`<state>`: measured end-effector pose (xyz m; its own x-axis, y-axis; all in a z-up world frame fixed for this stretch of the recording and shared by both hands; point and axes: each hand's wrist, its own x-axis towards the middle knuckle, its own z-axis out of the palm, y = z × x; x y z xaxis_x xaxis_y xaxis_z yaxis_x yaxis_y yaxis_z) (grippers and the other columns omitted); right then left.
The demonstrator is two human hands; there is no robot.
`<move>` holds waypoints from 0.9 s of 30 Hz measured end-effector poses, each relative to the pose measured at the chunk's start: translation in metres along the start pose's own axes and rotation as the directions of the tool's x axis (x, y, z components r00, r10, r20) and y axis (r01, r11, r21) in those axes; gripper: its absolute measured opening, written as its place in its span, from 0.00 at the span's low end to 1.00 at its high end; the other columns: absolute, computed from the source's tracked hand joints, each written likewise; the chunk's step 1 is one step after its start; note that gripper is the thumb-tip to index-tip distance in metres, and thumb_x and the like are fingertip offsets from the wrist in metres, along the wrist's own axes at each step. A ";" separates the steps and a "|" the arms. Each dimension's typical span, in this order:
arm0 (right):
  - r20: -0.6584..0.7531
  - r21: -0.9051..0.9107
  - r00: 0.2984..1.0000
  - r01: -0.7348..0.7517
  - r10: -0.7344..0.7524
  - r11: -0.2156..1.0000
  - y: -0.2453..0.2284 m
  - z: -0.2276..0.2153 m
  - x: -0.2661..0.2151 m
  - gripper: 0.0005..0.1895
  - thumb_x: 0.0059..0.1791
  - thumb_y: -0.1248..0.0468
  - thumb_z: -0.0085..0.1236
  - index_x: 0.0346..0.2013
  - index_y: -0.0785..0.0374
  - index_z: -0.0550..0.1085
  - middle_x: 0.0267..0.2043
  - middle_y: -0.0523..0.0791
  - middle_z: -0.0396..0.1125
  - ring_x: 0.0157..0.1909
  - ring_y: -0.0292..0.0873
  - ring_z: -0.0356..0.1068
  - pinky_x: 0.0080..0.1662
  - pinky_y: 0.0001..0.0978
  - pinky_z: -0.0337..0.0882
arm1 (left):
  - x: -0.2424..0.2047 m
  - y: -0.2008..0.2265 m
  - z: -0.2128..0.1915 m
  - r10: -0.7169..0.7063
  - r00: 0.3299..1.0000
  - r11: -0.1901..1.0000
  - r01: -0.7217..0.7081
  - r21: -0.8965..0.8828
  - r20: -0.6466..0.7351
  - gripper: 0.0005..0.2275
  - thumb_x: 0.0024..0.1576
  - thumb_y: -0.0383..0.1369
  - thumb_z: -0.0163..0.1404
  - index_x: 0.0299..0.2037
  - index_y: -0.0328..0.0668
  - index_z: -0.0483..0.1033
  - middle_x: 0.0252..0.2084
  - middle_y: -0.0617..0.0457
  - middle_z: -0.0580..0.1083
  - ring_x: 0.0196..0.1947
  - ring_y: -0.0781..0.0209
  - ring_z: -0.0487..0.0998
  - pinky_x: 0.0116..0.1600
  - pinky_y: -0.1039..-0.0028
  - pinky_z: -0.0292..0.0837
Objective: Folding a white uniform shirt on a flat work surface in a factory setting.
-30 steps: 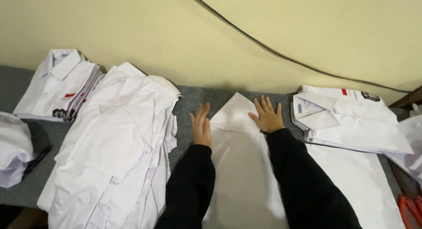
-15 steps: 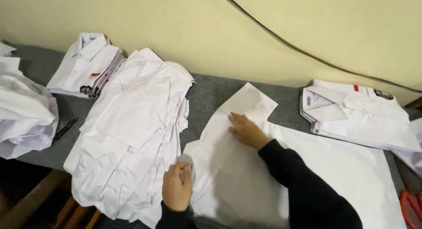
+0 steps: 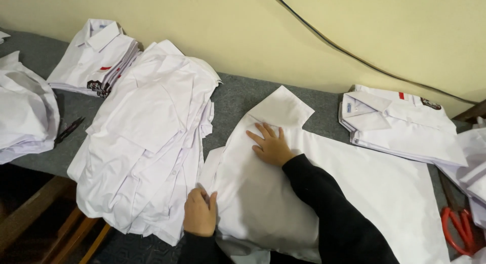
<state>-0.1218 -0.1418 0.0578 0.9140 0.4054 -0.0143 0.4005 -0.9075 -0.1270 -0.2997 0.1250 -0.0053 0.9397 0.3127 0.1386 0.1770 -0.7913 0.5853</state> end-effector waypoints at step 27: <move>-0.220 0.165 0.976 0.040 -0.003 0.985 -0.012 0.035 0.034 0.37 0.48 0.58 0.40 0.75 0.45 0.54 0.79 0.41 0.46 0.80 0.46 0.42 0.72 0.54 0.43 | -0.042 -0.017 -0.036 -0.161 0.986 0.982 0.165 -0.092 0.046 0.07 0.57 0.37 0.51 0.41 0.50 0.71 0.45 0.54 0.74 0.47 0.55 0.78 0.45 0.58 0.74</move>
<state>-0.0981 -0.1135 0.0239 0.9048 0.3734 0.2046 0.4204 -0.8599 -0.2895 -0.3529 0.1443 0.0079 0.9113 0.4118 0.0058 0.3018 -0.6772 0.6711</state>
